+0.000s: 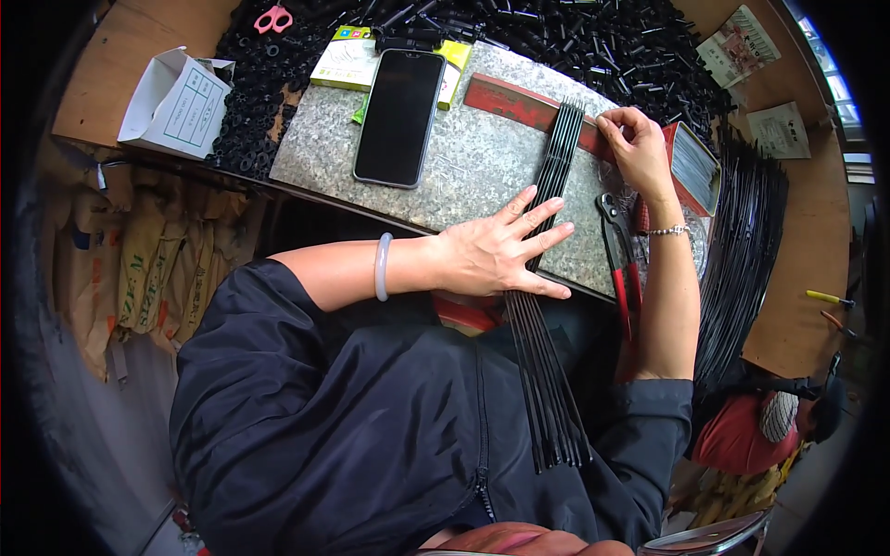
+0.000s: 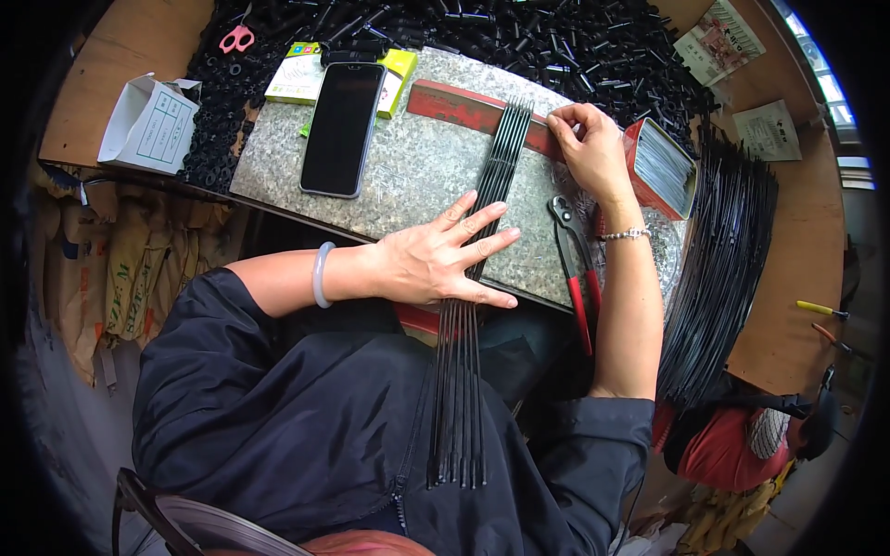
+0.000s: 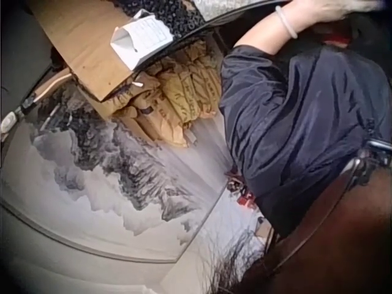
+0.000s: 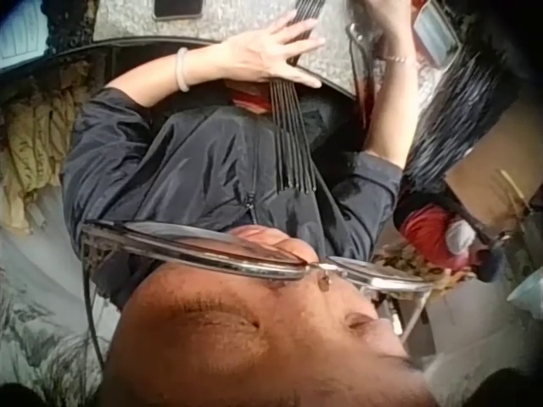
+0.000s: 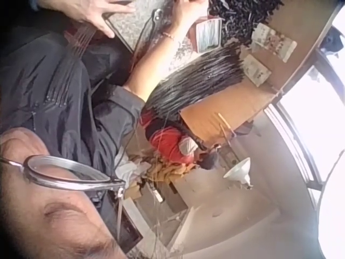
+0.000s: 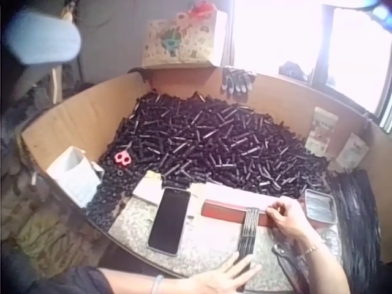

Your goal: Assembling a mechanical component by inserting black rods into a central hub using pliers and a hammer at a workbench.

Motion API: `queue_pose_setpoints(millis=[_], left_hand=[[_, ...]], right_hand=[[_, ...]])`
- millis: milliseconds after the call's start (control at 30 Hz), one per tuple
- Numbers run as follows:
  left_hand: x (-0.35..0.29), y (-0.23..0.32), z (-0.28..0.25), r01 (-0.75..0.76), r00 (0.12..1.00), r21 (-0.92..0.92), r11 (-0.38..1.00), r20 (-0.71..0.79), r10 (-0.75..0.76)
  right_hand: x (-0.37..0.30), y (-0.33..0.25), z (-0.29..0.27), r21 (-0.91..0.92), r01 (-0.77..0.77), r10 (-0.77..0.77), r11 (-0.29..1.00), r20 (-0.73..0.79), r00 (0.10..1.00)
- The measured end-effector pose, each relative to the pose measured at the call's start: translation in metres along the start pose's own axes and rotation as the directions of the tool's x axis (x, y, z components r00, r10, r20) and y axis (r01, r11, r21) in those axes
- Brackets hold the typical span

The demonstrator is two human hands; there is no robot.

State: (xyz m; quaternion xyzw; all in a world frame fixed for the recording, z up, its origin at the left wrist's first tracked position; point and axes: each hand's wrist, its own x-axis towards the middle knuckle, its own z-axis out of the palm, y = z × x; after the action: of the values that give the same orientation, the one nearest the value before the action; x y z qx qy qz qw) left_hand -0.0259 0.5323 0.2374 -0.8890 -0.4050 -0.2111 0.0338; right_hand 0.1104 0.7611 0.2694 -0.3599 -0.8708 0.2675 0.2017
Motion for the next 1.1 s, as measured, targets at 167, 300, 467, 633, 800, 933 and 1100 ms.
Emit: queue_pose_setpoints(millis=[167, 300, 467, 633, 800, 933, 1100], left_hand=[[0.0001, 0.0003, -0.0006, 0.002, 1.0, -0.008, 1.0, -0.008, -0.002], [-0.0008, 0.0007, -0.0006, 0.002, 1.0, -0.017, 1.0, -0.002, -0.002], [-0.0018, 0.0011, 0.0, 0.008, 1.0, -0.026, 1.0, -0.006, -0.008], [-0.0007, 0.0003, 0.0014, 0.003, 1.0, -0.022, 1.0, -0.01, -0.003], [-0.0014, -0.0012, 0.0025, -0.028, 1.0, 0.025, 0.999, -0.005, 0.028], [-0.0016, -0.0016, 0.002, -0.034, 0.999, 0.025, 0.999, 0.012, 0.033], [-0.0014, -0.0014, 0.0022, -0.038, 0.999, -0.017, 0.999, 0.012, 0.038]], right_hand=[[-0.0005, 0.0006, 0.0011, 0.014, 0.008, -0.007, 1.0, -0.014, 1.0], [-0.002, -0.0023, 0.0024, 0.018, -0.013, 0.013, 1.0, -0.016, 1.0], [-0.0007, 0.0012, 0.0026, 0.102, -0.046, 0.043, 0.994, 0.03, 0.999], [-0.001, -0.0013, 0.0022, 0.039, -0.023, 0.022, 0.999, 0.005, 1.0], [0.0006, -0.0048, 0.0045, 0.075, -0.039, 0.036, 0.996, 0.033, 0.999], [0.0035, -0.0063, 0.0082, 0.002, 0.079, -0.079, 0.997, -0.017, 0.997], [0.0064, -0.001, 0.0072, 0.108, 0.045, -0.052, 0.993, 0.067, 0.996]])
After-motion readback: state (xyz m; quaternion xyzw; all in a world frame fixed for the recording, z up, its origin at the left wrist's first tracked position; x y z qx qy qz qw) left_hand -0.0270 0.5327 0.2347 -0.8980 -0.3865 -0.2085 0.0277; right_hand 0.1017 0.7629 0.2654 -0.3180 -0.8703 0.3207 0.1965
